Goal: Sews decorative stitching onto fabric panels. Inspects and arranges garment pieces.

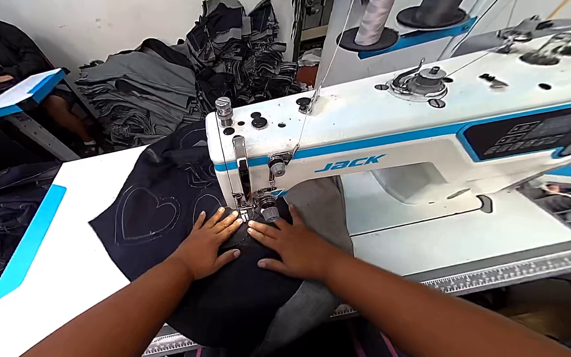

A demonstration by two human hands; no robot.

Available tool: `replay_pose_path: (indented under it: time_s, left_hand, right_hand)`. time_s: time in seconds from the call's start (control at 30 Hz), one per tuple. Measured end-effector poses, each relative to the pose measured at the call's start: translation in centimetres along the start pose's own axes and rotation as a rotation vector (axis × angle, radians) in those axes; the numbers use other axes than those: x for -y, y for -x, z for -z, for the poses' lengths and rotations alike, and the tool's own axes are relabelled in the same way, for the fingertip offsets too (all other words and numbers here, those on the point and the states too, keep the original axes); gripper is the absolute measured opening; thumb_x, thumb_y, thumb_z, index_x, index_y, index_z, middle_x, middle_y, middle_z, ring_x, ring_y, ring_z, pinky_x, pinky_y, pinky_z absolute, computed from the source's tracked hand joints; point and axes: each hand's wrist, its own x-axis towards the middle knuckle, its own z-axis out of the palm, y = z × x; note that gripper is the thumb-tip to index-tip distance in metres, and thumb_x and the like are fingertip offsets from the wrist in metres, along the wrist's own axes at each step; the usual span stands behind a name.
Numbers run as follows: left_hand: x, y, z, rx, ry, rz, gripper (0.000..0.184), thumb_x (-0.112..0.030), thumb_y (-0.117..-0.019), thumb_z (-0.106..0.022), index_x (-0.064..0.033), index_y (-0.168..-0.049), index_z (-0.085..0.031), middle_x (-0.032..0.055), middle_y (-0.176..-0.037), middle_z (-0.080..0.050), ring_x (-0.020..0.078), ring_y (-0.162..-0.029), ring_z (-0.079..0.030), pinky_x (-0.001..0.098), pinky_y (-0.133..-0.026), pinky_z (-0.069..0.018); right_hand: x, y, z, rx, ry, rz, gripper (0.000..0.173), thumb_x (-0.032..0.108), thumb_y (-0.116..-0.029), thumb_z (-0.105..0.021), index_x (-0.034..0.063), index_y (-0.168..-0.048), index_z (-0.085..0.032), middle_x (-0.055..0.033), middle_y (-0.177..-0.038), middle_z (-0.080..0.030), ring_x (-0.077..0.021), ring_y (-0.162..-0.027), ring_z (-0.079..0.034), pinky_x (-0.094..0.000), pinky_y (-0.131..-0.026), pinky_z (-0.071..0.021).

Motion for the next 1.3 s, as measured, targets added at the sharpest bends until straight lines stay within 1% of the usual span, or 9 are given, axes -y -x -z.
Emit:
replay_pose_path:
  time_s: [0.07,0.17,0.2,0.3,0.53,0.63,0.83,1.1,1.3]
  left_hand:
    - [-1.5,0.0,1.1,0.062,0.018,0.081,0.069,-0.053,-0.1043,-0.047,-0.0158,-0.162,-0.034,0.0012,-0.170,-0.026,0.0282,-0.159,-0.013,0.0638,-0.123,-0.0099]
    - [1.2,-0.9,3.2,0.059,-0.055,-0.134,0.051,-0.041,-0.1087,-0.038,-0.0161,-0.150,-0.054,0.0036,-0.159,-0.047,0.0330,-0.148,-0.039,0.0628,-0.111,-0.0343]
    - [2.5,-1.0,3.0,0.048,-0.107,-0.227,0.050,-0.036,-0.1084,-0.035,-0.0174,-0.150,-0.055,0.0024,-0.159,-0.047,0.0336,-0.149,-0.038,0.0637,-0.113,-0.0320]
    - [4.1,-0.9,1.5,0.076,-0.082,-0.274,0.053,-0.032,-0.1084,-0.032,-0.0154,-0.158,-0.043,0.0013,-0.168,-0.033,0.0299,-0.159,-0.017,0.0658,-0.124,-0.0065]
    - [-0.3,0.0,0.4,0.020,0.039,0.063,0.053,-0.032,-0.1107,-0.033,-0.0157,-0.161,-0.036,0.0009,-0.170,-0.026,0.0269,-0.160,-0.010,0.0654,-0.123,-0.0029]
    - [-2.9,0.0,0.5,0.036,0.064,0.244,0.054,-0.033,-0.1114,-0.035,-0.0176,-0.163,-0.029,-0.0003,-0.172,-0.020,0.0268,-0.160,-0.005,0.0640,-0.124,-0.0007]
    - [-4.9,-1.0,0.6,0.073,0.088,0.429,0.058,-0.037,-0.1121,-0.032,-0.0189,-0.165,-0.020,0.0011,-0.174,-0.012,0.0299,-0.160,-0.001,0.0666,-0.123,-0.0008]
    - [-7.6,-2.9,1.7,0.198,0.056,0.639,0.068,-0.046,-0.1116,-0.026,-0.0125,-0.166,-0.004,0.0082,-0.174,0.004,0.0346,-0.160,0.007,0.0675,-0.122,-0.0004]
    - [-8.4,-4.2,2.2,0.235,-0.001,0.728,0.084,-0.060,-0.1067,-0.029,-0.0063,-0.165,-0.002,0.0160,-0.173,0.005,0.0404,-0.159,0.004,0.0693,-0.121,-0.0077]
  right_hand:
    - [-0.3,-0.1,0.5,-0.040,-0.001,0.005,0.057,0.047,-0.1066,-0.046,0.0179,-0.156,-0.047,0.0004,-0.164,-0.041,-0.0328,-0.157,-0.022,-0.0789,-0.116,-0.0016]
    - [4.8,-0.7,0.0,-0.149,-0.195,-0.238,0.051,0.039,-0.1080,-0.045,0.0126,-0.151,-0.053,-0.0056,-0.158,-0.048,-0.0342,-0.156,-0.026,-0.0773,-0.118,-0.0011]
    - [6.6,-0.8,-0.4,-0.116,-0.253,-0.303,0.058,0.046,-0.1086,-0.039,0.0132,-0.155,-0.046,-0.0052,-0.163,-0.041,-0.0335,-0.158,-0.018,-0.0769,-0.118,0.0018]
    - [7.6,-1.0,-0.8,0.085,-0.225,-0.333,0.072,0.059,-0.1075,-0.028,0.0155,-0.165,-0.024,-0.0018,-0.173,-0.018,-0.0316,-0.160,0.002,-0.0770,-0.116,0.0093]
    - [0.9,-0.4,-0.7,-0.066,-0.083,-0.010,0.061,0.052,-0.1058,-0.044,0.0162,-0.155,-0.047,-0.0006,-0.164,-0.040,-0.0290,-0.157,-0.022,-0.0742,-0.119,-0.0043]
    - [1.6,-0.3,0.3,-0.097,-0.187,-0.087,0.050,0.040,-0.1077,-0.048,0.0144,-0.150,-0.054,-0.0016,-0.159,-0.047,-0.0285,-0.155,-0.030,-0.0726,-0.121,-0.0042]
    - [7.7,-0.8,0.2,0.038,-0.323,-0.423,0.055,0.042,-0.1101,-0.038,0.0157,-0.159,-0.040,0.0008,-0.170,-0.028,-0.0258,-0.161,-0.006,-0.0701,-0.121,0.0075]
    - [2.1,-0.9,0.4,-0.083,-0.246,-0.221,0.049,0.039,-0.1057,-0.054,0.0182,-0.149,-0.055,0.0029,-0.159,-0.047,-0.0242,-0.155,-0.029,-0.0697,-0.122,-0.0034]
    - [-1.0,-2.4,1.6,-0.078,-0.296,-0.108,0.046,0.033,-0.1022,-0.063,0.0134,-0.144,-0.061,-0.0031,-0.154,-0.054,-0.0260,-0.153,-0.033,-0.0666,-0.124,-0.0036]
